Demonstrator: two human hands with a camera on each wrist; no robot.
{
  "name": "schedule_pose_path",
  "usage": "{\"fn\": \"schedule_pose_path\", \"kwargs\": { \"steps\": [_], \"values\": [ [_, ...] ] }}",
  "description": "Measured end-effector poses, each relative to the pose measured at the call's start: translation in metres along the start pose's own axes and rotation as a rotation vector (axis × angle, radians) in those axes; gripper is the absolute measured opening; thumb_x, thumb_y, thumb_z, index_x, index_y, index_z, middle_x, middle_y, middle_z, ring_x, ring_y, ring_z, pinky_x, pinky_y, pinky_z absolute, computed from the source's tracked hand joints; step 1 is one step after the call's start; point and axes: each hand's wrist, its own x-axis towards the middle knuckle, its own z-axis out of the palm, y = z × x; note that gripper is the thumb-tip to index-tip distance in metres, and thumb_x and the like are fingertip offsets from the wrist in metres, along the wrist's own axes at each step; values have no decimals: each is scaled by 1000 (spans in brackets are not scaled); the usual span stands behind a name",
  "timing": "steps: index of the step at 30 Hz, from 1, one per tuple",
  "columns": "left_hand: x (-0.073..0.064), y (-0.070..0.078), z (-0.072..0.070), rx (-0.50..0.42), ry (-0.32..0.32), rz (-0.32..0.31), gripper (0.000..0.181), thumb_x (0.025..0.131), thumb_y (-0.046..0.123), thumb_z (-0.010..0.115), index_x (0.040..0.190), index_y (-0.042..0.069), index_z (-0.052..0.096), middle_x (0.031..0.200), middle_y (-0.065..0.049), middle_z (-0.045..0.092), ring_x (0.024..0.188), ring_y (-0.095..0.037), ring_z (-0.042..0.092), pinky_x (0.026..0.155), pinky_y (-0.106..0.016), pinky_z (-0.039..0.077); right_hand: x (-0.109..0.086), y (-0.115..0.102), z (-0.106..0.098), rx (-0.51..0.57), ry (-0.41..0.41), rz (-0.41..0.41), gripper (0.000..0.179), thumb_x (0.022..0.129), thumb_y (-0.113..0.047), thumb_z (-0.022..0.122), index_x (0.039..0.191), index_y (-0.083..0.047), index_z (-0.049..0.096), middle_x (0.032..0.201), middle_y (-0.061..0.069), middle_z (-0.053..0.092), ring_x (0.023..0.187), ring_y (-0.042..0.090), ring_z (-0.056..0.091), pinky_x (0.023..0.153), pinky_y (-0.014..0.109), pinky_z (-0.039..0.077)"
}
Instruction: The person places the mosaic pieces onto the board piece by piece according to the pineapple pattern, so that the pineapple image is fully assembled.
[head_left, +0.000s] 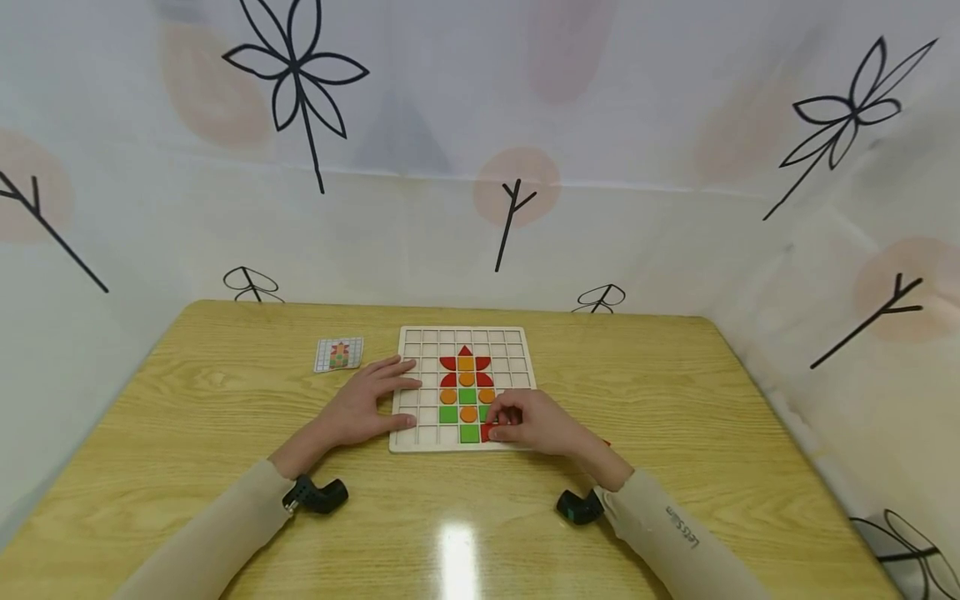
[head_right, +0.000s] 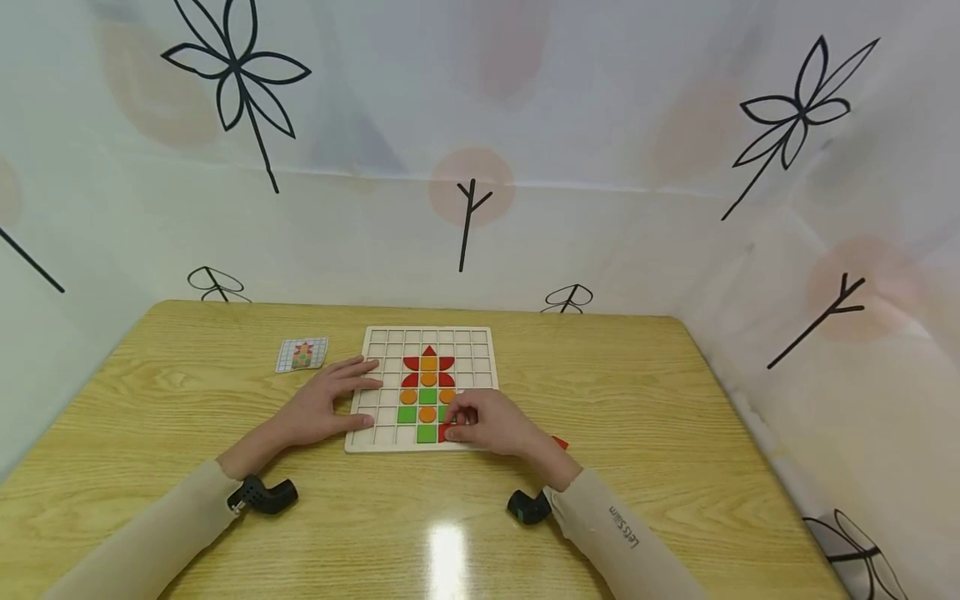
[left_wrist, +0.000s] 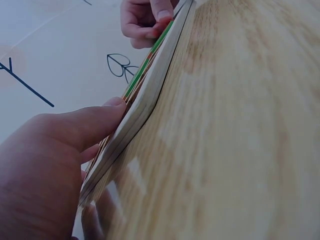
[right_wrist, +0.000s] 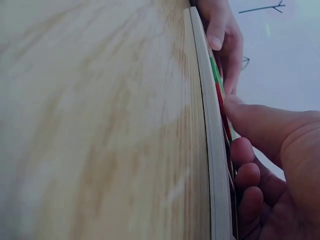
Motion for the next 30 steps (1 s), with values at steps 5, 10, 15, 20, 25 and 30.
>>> {"fn": "schedule_pose_path", "kwargs": {
  "steps": [5,10,15,20,25,30],
  "values": [
    [1,1,-2,5,-3,-4,56,88,46,73,135,18,64,156,-5,41,147,-32,27,114,-60,23,-3,2,-9,128,7,23,6,93,-11,71,98,-14,71,85,-2,61,78,17,55,68,24,46],
    [1,1,-2,-5,-3,-6,56,88,45,74,135,17,64,156,-6,41,147,-33,27,114,-61,23,-11,8,-26,110,52,48,6,94,-11,70,98,-15,71,94,-1,65,85,20,58,72,26,50],
    [0,1,-1,-10,-10,-9,57,88,47,73,136,17,64,156,-5,41,147,-32,26,114,-60,23,-31,24,-47,51,118,95,4,95,-12,69,98,-14,72,93,0,65,82,20,58,67,27,50],
    [0,1,1,-10,-7,-7,57,88,48,73,135,17,64,156,-5,41,147,-32,27,114,-61,24,-55,42,-66,13,143,144,6,96,-14,69,100,-12,71,93,2,66,82,20,59,68,28,51],
    [-1,1,1,-9,-5,-6,57,88,48,73,136,18,64,156,-5,41,147,-32,27,114,-60,23,-77,54,-83,-36,110,181,11,96,-16,69,104,-10,71,96,1,65,84,17,57,71,27,50],
    [-1,1,0,-4,-9,-4,57,89,47,73,136,17,64,156,-5,40,147,-32,27,114,-60,24,-91,58,-94,25,-8,194,23,96,-19,69,115,-5,67,104,7,61,85,17,54,72,27,48]
  ]
}}
